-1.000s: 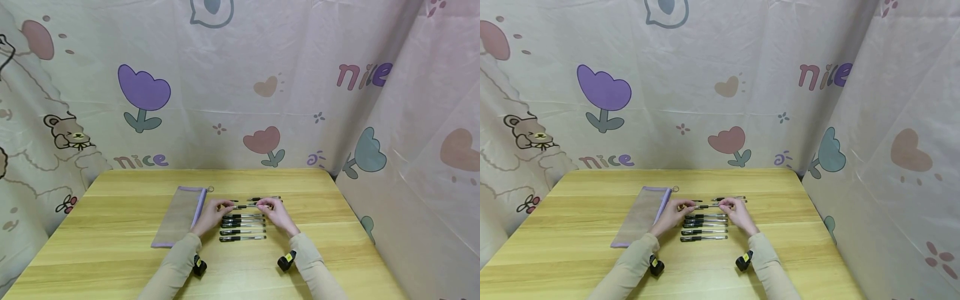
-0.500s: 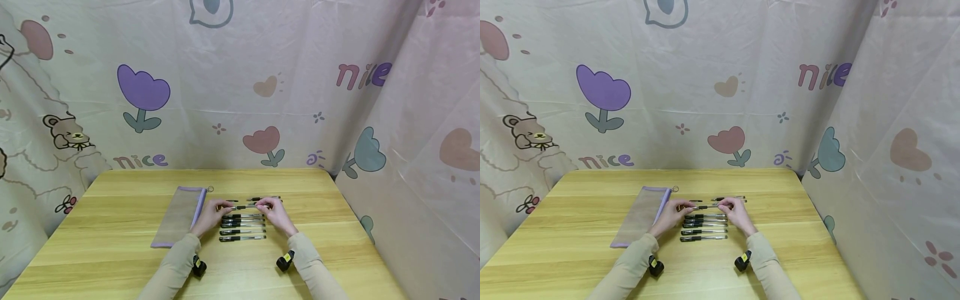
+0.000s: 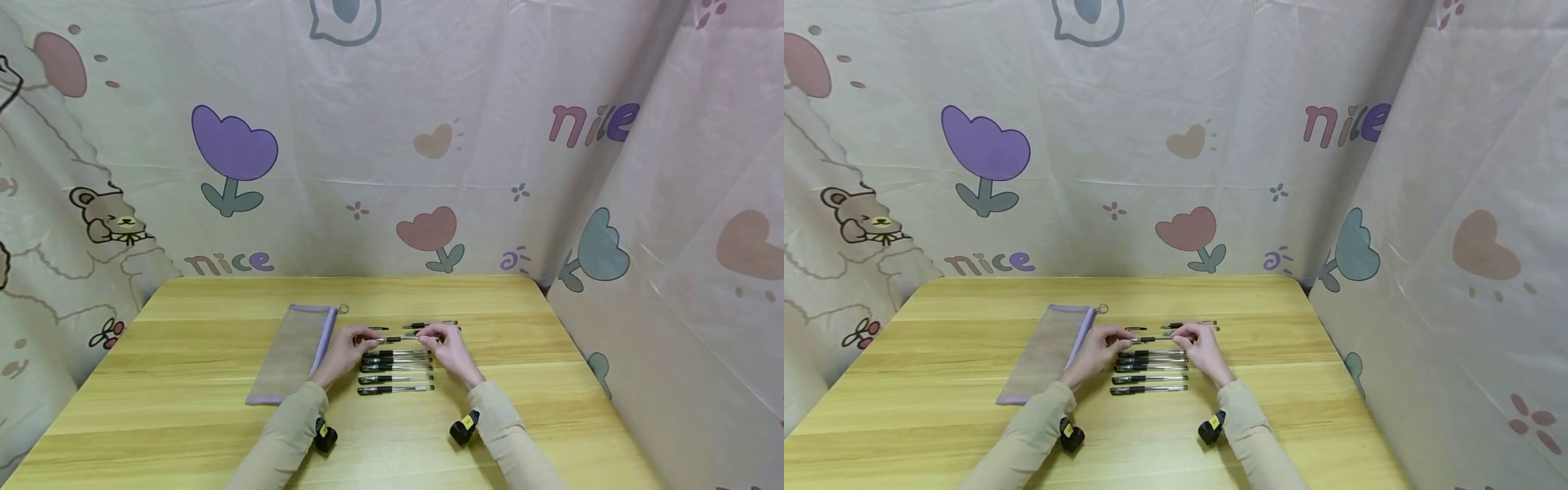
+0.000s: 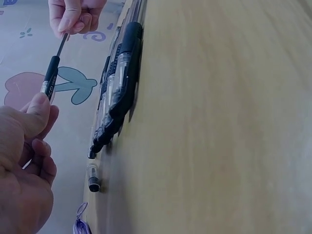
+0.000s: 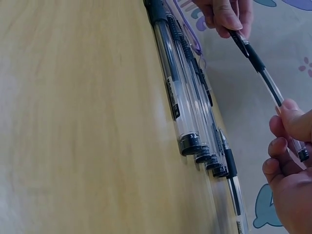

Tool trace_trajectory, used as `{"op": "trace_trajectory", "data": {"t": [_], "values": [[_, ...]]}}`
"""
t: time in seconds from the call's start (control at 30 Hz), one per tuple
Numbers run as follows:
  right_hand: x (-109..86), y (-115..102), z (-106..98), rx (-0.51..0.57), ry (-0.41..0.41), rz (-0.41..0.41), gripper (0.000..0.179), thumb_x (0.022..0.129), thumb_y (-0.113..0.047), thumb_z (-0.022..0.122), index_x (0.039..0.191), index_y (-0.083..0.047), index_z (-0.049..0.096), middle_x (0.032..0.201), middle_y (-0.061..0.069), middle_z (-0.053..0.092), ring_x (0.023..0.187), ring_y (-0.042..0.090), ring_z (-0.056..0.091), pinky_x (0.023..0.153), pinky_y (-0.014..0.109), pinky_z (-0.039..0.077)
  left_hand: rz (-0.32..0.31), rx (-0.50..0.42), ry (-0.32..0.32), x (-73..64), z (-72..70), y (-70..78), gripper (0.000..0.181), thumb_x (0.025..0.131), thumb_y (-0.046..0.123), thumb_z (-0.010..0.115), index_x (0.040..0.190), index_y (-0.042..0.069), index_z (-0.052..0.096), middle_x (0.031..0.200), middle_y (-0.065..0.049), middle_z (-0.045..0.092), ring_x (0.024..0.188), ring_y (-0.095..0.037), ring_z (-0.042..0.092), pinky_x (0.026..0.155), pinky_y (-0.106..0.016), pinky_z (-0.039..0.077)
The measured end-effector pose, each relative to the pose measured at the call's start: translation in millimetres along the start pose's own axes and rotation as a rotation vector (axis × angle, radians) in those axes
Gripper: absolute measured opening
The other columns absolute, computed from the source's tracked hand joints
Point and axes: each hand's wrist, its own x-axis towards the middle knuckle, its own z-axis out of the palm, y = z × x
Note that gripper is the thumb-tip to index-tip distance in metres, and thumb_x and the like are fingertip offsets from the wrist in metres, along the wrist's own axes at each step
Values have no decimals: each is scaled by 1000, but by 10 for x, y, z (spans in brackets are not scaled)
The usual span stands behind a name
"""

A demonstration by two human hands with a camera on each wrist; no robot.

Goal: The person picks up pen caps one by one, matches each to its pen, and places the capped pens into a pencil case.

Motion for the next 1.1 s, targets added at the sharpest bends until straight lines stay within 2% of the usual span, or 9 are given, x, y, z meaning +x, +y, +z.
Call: {"op": "trace_trajectory", "data": {"t": [0.2, 0.4, 0.57, 0.67, 0.87, 1.1], "values": [[10, -5, -1, 11, -3, -12, 10, 91, -5, 69, 99, -5, 74, 95, 12, 72, 80, 10, 56, 74, 21, 47, 27, -26, 3, -10, -1, -12, 11, 90, 4, 71, 100, 4, 75, 103, -13, 76, 85, -13, 65, 74, -19, 52], [6, 10, -7, 28, -21, 7, 11, 91, -4, 69, 101, -1, 74, 98, 18, 72, 79, 11, 57, 73, 19, 47, 42, -33, -15, -22, 10, -32, 12, 89, 3, 72, 101, 3, 74, 100, -14, 75, 79, -9, 62, 70, -19, 51], [14, 27, -21, 48, -46, -26, 16, 93, -5, 67, 107, 3, 72, 103, 25, 71, 86, 29, 65, 74, 19, 50, 5, -49, -29, -18, -9, -29, 13, 92, 7, 70, 104, 5, 74, 97, -12, 75, 73, -7, 54, 66, -19, 45], [26, 44, -35, 37, -67, -48, 18, 95, -8, 66, 109, 3, 72, 105, 26, 72, 90, 34, 67, 74, 19, 51, -2, -42, -27, -6, -28, -26, 14, 93, 9, 70, 105, 6, 75, 93, -10, 73, 70, -8, 50, 64, -20, 42], [31, 99, -63, 12, -111, -75, 24, 97, -13, 66, 116, 1, 70, 109, 22, 73, 95, 28, 70, 80, 20, 54, -43, -12, -9, 2, -57, -56, 14, 93, 9, 70, 106, 7, 76, 95, -8, 75, 74, -8, 54, 68, -20, 44], [29, 138, -107, -20, -69, -41, 21, 93, -6, 68, 113, -1, 72, 102, 14, 72, 84, 12, 62, 74, 20, 51, -94, 50, 38, 14, -78, -115, 13, 92, 10, 71, 104, 10, 77, 103, -5, 76, 86, -10, 60, 79, -24, 45]]}}
